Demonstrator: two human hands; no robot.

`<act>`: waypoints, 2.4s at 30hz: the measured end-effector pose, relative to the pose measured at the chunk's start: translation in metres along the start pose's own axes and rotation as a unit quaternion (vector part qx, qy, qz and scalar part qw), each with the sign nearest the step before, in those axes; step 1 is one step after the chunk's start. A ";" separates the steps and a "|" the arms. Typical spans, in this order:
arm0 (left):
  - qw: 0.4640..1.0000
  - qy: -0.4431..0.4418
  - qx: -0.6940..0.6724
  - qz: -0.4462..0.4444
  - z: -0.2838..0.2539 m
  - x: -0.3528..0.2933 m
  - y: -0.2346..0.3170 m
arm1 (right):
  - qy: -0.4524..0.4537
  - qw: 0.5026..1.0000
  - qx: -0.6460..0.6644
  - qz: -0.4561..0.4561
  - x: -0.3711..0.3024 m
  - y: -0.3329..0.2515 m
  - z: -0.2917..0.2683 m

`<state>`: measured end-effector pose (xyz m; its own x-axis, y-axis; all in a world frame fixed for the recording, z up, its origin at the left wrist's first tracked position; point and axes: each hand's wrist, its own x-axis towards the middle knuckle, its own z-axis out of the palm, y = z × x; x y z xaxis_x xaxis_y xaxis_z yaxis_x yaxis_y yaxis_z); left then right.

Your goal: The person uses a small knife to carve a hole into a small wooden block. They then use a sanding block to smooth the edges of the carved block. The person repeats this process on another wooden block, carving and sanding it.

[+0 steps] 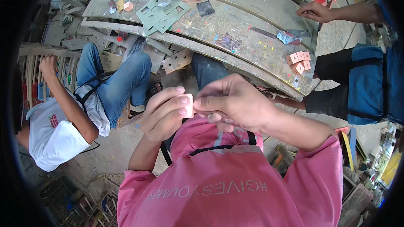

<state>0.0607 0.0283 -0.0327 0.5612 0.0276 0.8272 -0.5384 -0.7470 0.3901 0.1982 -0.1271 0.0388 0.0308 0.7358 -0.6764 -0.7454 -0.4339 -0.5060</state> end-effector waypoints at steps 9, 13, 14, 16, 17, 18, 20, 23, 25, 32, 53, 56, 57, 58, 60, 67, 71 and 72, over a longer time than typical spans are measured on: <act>0.877 0.151 -0.376 -0.259 0.016 -0.010 0.021 | 0.091 0.902 -0.200 -0.371 -0.024 -0.011 -0.001; 0.853 0.148 -0.399 -0.302 0.014 -0.011 0.028 | 0.081 0.714 -0.425 -0.551 -0.014 -0.001 0.003; 0.857 0.145 -0.391 -0.301 0.014 -0.012 0.028 | 0.072 0.666 -0.470 -0.574 -0.013 0.000 0.003; 0.873 0.127 -0.369 -0.293 0.010 -0.006 0.029 | 0.064 0.683 -0.468 -0.558 -0.013 0.003 0.007; 0.879 0.118 -0.360 -0.289 0.009 -0.003 0.030 | 0.061 0.686 -0.464 -0.558 -0.011 0.004 0.009; 0.879 0.117 -0.360 -0.290 0.009 -0.002 0.031 | 0.058 0.688 -0.460 -0.558 -0.008 0.005 0.010; 0.878 0.117 -0.360 -0.293 0.008 -0.003 0.032 | 0.048 0.671 -0.469 -0.573 -0.003 0.009 0.009; 0.849 0.080 -0.354 -0.384 -0.006 0.003 0.042 | 0.050 0.607 -0.529 -0.592 0.000 0.012 0.006; 0.873 0.090 -0.310 -0.365 -0.003 0.007 0.042 | 0.047 0.562 -0.554 -0.612 0.005 0.015 0.002; 0.992 0.033 -0.036 -0.116 -0.001 0.009 0.021 | 0.057 0.921 -0.294 -0.251 -0.011 0.003 0.016; 0.688 0.026 -0.485 -0.539 -0.009 0.009 0.032 | -0.021 0.555 -0.576 -0.600 0.009 0.009 -0.014; 0.859 0.046 -0.295 -0.415 0.000 0.008 0.037 | 0.000 0.674 -0.489 -0.554 0.008 0.012 -0.009; 0.912 0.048 -0.203 -0.354 0.001 0.008 0.037 | 0.008 0.709 -0.459 -0.536 0.008 0.013 -0.005; 0.953 0.048 -0.146 -0.262 0.002 0.007 0.032 | 0.016 0.742 -0.428 -0.516 0.007 0.013 -0.003; 0.996 0.041 -0.026 -0.070 0.003 0.003 0.018 | 0.030 0.871 -0.316 -0.376 0.000 0.013 0.005; 0.948 0.040 -0.163 -0.271 -0.001 0.005 0.031 | 0.011 0.735 -0.437 -0.518 0.007 0.016 -0.004; 0.669 0.018 -0.487 -0.561 -0.005 0.002 0.034 | -0.072 0.496 -0.611 -0.612 0.005 -0.002 -0.015; 0.549 -0.004 -0.565 -0.616 -0.007 0.002 0.028 | -0.108 0.430 -0.660 -0.607 0.002 -0.009 -0.016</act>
<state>0.0422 0.0124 -0.0177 0.9375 0.0434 -0.3453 0.2085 0.7243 0.6572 0.2156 -0.1300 0.0332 -0.3056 0.8054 0.5079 0.7634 0.5261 -0.3748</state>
